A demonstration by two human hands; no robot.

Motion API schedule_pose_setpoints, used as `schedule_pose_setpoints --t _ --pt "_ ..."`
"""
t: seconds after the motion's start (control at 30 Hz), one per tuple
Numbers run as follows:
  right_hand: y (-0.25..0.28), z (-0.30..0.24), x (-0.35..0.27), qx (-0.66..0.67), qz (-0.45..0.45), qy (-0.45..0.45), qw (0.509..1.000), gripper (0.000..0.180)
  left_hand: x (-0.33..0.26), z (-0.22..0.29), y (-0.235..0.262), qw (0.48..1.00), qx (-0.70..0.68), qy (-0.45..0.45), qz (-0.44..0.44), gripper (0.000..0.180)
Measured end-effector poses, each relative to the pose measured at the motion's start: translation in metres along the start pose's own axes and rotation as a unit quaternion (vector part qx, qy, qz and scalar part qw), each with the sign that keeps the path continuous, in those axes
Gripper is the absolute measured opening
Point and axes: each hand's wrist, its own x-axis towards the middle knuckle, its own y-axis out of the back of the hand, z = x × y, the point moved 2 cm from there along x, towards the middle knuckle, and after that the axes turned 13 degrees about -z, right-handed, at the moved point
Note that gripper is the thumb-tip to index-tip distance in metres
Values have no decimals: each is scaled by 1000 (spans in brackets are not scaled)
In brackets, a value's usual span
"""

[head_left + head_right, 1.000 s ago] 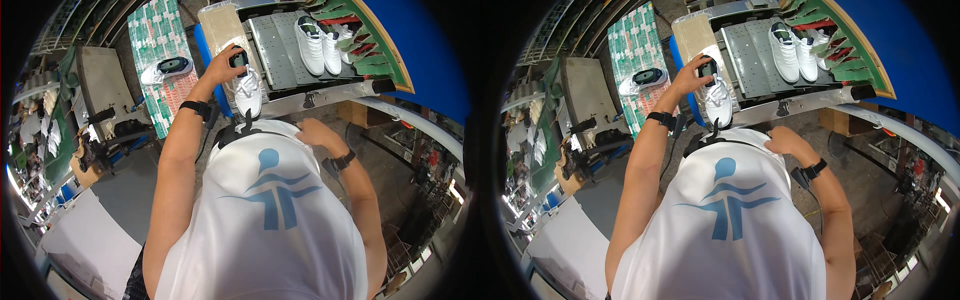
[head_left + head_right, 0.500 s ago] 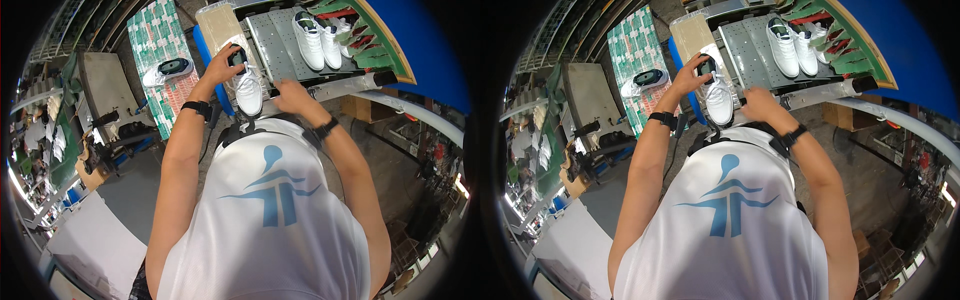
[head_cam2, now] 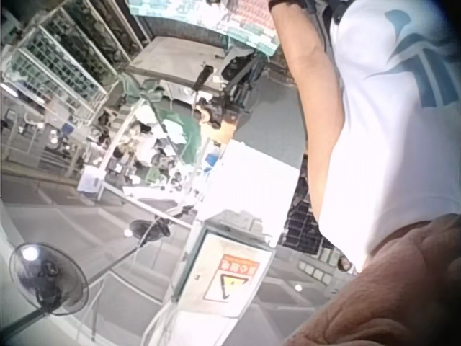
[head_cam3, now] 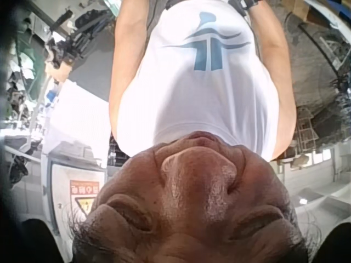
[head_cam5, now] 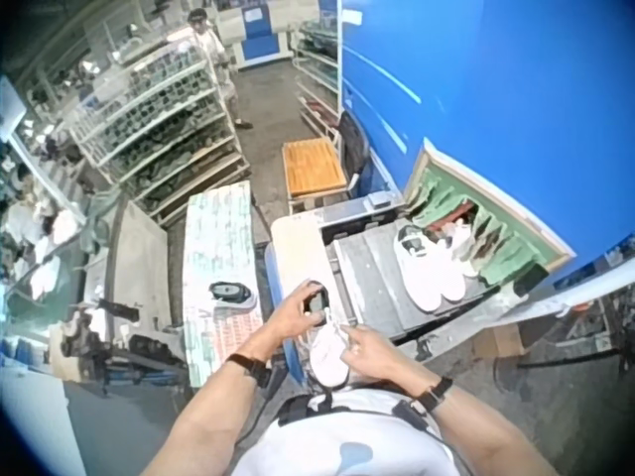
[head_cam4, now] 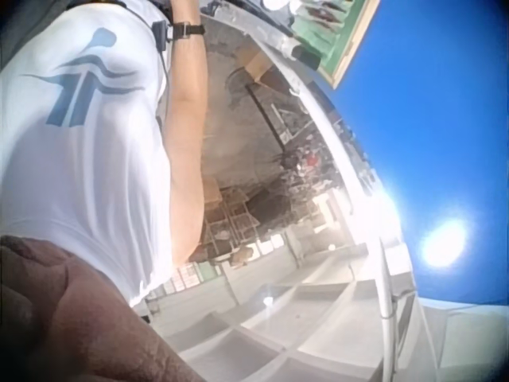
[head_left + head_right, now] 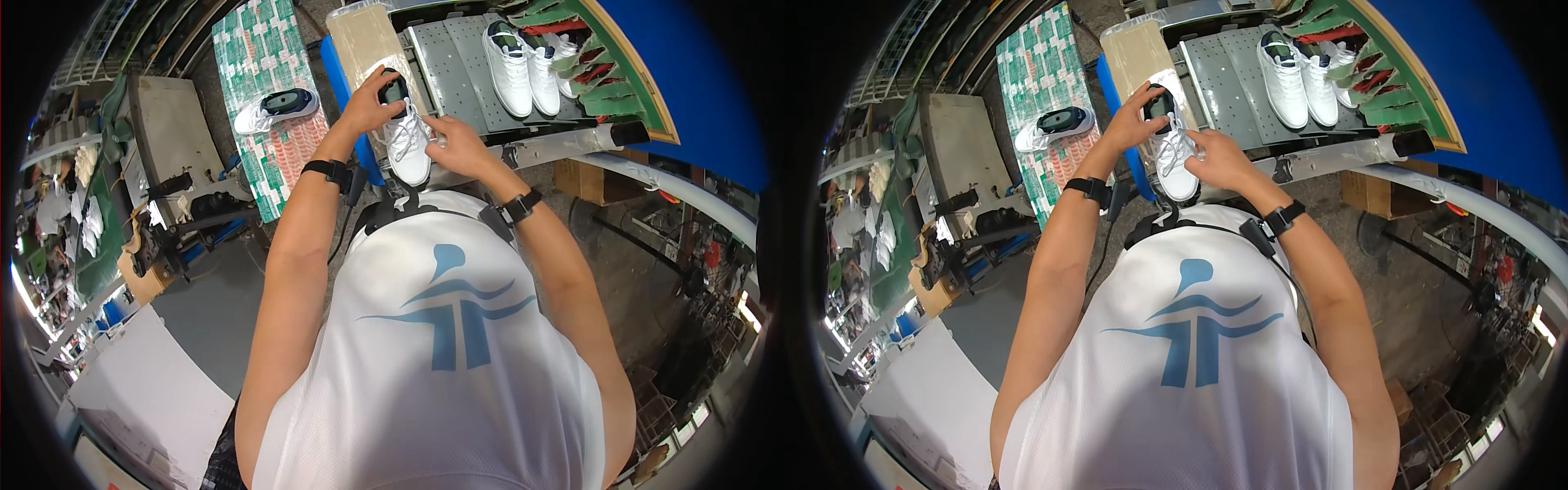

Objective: Lacing white sneakers at a shoe manufacturing station.

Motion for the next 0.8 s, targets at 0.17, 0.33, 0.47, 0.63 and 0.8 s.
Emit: schedule_pose_setpoints --t 0.17,0.33,0.47,0.63,0.8 --pt "-8 11 3 3 7 -9 1000 64 1 -4 -1 1000 8 -4 -3 73" --pt "-11 15 5 -6 6 4 1000 64 0 -3 -2 1000 -5 0 -1 73" --pt "-12 14 3 -17 14 17 1000 65 -1 -1 -1 1000 10 1 -2 74" --pt "-11 6 2 -62 -7 23 998 65 -1 -3 -3 1000 11 -2 5 73" --pt "-7 -26 -17 -191 -36 15 981 64 -1 1 2 1000 -5 -4 -9 71"
